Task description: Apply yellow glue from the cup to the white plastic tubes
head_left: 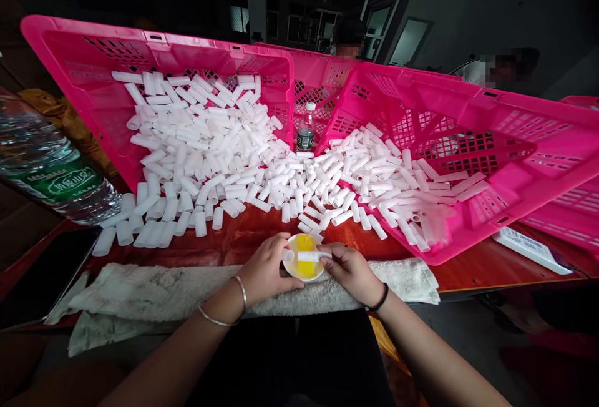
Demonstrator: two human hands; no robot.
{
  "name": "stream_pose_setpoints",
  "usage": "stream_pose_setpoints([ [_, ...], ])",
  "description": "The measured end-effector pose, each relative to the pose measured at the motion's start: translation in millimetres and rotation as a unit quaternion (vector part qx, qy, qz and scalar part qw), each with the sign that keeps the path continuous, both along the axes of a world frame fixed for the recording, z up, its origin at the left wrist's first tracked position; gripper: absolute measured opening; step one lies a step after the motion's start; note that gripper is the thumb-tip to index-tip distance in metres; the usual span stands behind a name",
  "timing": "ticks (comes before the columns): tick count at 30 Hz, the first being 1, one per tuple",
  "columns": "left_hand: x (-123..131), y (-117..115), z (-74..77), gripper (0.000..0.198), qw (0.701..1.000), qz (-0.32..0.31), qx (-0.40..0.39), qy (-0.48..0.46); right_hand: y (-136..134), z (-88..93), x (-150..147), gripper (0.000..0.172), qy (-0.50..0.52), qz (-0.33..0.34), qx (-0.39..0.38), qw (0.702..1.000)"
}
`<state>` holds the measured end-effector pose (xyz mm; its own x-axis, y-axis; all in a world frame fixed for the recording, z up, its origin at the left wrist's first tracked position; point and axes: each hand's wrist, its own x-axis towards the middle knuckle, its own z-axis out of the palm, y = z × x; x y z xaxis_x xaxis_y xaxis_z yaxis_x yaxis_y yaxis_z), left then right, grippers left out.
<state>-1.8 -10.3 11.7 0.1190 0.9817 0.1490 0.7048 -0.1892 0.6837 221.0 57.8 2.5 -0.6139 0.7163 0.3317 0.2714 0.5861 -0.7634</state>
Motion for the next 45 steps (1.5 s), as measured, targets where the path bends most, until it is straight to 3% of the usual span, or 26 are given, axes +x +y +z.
stream_pose_setpoints([
  [5,2,7,3.6,0.067,1.0,-0.005,-0.005,-0.008,3,0.9,-1,0.015,0.018,0.022,0.107,0.994],
  [9,0,6,4.4,0.069,1.0,-0.013,-0.006,-0.01,1,-1.1,0,0.023,0.015,0.005,0.01,1.0],
  [11,0,6,3.9,0.066,1.0,-0.014,-0.008,-0.012,-2,-1.3,0,0.023,-0.002,-0.011,-0.002,1.0],
  [16,-1,7,6.1,0.06,1.0,-0.021,-0.012,-0.006,-9,-1.1,-2,0.018,-0.005,-0.011,0.13,0.991],
  [22,-1,9,11.3,0.069,0.999,-0.026,-0.023,0.007,-7,-0.9,2,0.024,-0.024,-0.027,0.029,0.999],
  [27,-3,9,12.0,0.066,0.999,-0.031,-0.015,0.028,-5,-3.5,6,0.021,-0.047,0.013,0.185,0.981],
  [29,-5,6,13.8,0.059,0.998,-0.029,0.013,0.051,-7,-2.7,6,0.02,-0.028,0.009,0.195,0.98],
  [33,-6,-5,25.0,0.019,0.992,-0.025,0.055,0.107,-18,12.0,2,0.017,0.104,-0.039,0.077,0.991],
  [37,1,-18,46.5,0.02,0.975,-0.061,0.083,0.196,-28,39.5,-2,0.018,0.124,-0.021,0.016,0.992],
  [39,7,-25,60.2,0.02,0.965,-0.062,0.091,0.238,-32,52.9,1,0.018,0.082,0.0,0.032,0.996],
  [41,17,-34,73.7,0.019,0.971,-0.079,0.055,0.218,-40,63.8,4,0.016,0.029,0.028,0.08,0.996],
  [43,32,-47,82.7,0.018,0.983,-0.126,-0.038,0.125,-52,71.0,7,0.012,0.003,0.046,0.147,0.988],
  [45,54,-62,82.9,0.019,0.978,-0.16,-0.128,0.024,-70,73.8,8,0.02,0.004,0.031,0.186,0.982],
])
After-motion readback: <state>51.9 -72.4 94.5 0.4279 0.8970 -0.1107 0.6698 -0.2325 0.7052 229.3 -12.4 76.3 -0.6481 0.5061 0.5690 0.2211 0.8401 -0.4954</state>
